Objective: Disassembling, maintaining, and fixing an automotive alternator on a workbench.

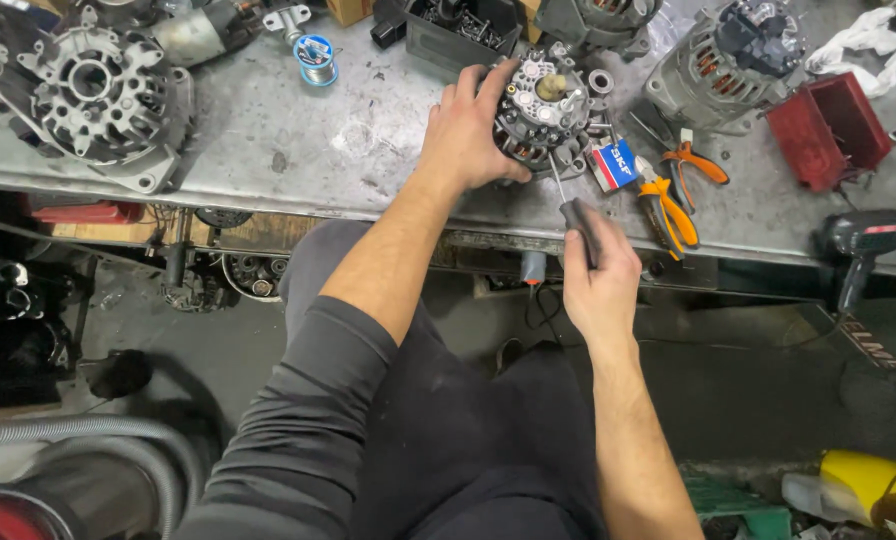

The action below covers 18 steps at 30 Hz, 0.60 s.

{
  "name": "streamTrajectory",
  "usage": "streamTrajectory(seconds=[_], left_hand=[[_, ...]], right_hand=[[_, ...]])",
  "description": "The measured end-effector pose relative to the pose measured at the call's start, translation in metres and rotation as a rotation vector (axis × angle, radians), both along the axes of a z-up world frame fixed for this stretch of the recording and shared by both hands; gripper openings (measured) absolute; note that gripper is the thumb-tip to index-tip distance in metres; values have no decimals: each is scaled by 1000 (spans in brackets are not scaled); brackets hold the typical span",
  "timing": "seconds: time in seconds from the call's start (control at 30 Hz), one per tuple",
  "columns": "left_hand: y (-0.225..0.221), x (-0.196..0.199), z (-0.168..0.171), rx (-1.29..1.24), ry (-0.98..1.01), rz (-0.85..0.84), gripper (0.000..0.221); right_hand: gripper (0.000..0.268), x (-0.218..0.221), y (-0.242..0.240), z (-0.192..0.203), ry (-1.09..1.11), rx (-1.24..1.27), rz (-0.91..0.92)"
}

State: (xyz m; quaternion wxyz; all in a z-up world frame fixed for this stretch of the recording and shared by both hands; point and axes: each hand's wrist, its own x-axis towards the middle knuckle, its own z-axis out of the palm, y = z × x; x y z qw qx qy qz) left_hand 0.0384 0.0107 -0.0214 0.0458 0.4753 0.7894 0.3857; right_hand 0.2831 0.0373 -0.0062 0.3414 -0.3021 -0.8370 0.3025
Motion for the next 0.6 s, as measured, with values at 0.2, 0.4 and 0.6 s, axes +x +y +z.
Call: streamTrajectory(seconds=[0.2,0.4,0.6], left_hand=[[-2,-2,-1,30,-4,-19,136],[0,-2,-9,60,23,-40,136],[0,-2,-6,55,39,-10,134]], right_hand=[[31,-1,5,10,-37,-36,26],[36,-6,22,47,-156,-152,93],[38,-32,-15,42,-201,-25,99]])
